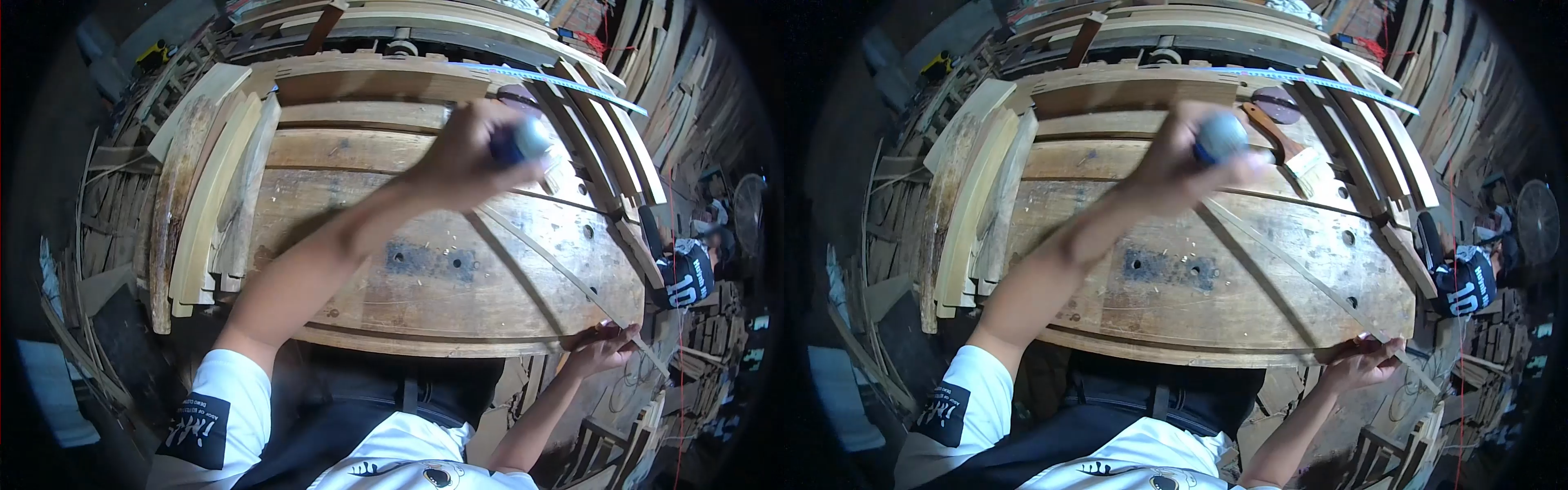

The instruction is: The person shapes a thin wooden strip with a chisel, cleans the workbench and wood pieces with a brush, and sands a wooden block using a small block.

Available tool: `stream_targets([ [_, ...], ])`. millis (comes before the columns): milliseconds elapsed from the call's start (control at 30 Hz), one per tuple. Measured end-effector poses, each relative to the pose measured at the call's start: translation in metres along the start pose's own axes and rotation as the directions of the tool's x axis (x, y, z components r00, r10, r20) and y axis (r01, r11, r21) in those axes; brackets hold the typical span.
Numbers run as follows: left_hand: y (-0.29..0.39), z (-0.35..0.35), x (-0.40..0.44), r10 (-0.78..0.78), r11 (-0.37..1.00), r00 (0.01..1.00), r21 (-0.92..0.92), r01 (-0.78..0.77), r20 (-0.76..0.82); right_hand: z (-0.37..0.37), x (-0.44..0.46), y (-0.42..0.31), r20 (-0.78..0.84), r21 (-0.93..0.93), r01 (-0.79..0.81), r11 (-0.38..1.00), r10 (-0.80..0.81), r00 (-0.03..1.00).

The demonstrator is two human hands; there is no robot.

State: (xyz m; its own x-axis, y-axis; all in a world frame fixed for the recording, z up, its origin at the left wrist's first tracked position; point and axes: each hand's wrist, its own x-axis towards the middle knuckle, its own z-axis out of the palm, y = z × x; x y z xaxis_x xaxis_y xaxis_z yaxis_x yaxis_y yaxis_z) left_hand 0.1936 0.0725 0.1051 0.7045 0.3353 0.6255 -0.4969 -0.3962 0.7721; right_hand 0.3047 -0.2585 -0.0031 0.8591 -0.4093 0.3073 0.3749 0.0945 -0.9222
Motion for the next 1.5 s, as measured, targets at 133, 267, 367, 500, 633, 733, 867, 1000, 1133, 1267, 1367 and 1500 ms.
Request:
stream_targets([
  [133,0.011,-0.03,0.021,-0.293,0.956,0.955,0.019,0.292,0.053,-0.002,0.002,0.003,0.03,0.072,-0.001,0.997,-0.001,1.0],
  [267,-0.002,-0.049,0.039,-0.147,0.986,0.989,-0.077,0.148,0.015,0.002,-0.001,-0.002,0.051,0.107,0.007,0.994,-0.013,0.999],
  [367,-0.011,-0.07,0.047,-0.213,0.972,0.977,-0.101,0.212,0.002,-0.001,-0.001,-0.001,0.079,0.13,-0.013,0.991,0.002,0.997],
  [500,-0.037,-0.093,0.051,-0.277,0.95,0.961,-0.155,0.271,-0.019,0.003,-0.004,-0.007,0.082,0.131,-0.02,0.991,0.009,0.997],
  [633,-0.044,-0.089,0.048,-0.241,0.969,0.97,-0.049,0.241,0.015,0.008,-0.006,-0.011,0.059,0.126,-0.025,0.992,0.018,0.998],
  [733,-0.06,-0.081,0.036,-0.345,0.939,0.939,0.005,0.345,0.006,0.003,-0.002,-0.003,0.044,0.116,-0.028,0.993,0.023,0.999],
  [867,-0.075,-0.083,0.028,-0.292,0.954,0.955,0.056,0.294,-0.051,0.001,-0.001,-0.004,0.058,0.084,-0.009,0.996,0.004,0.998],
  [1000,-0.073,-0.089,0.021,-0.299,0.932,0.946,0.174,0.318,-0.125,0.004,-0.002,-0.004,0.045,0.076,-0.006,0.997,0.003,0.999],
  [1133,-0.079,-0.091,0.009,-0.309,0.855,0.925,0.362,0.372,-0.222,0.0,0.001,0.0,0.07,0.077,0.019,0.997,-0.024,0.997],
  [1267,-0.084,-0.087,-0.001,-0.275,0.788,0.934,0.503,0.355,-0.23,0.003,-0.002,-0.006,0.03,0.042,-0.025,0.999,0.024,0.999],
  [1367,-0.088,-0.088,-0.003,-0.285,0.802,0.929,0.471,0.366,-0.236,0.0,0.001,-0.001,0.058,0.07,-0.023,0.997,0.019,0.998],
  [1500,-0.085,-0.096,-0.004,-0.307,0.668,0.915,0.625,0.403,-0.262,0.0,0.002,0.0,0.083,0.107,-0.028,0.994,0.019,0.996],
])
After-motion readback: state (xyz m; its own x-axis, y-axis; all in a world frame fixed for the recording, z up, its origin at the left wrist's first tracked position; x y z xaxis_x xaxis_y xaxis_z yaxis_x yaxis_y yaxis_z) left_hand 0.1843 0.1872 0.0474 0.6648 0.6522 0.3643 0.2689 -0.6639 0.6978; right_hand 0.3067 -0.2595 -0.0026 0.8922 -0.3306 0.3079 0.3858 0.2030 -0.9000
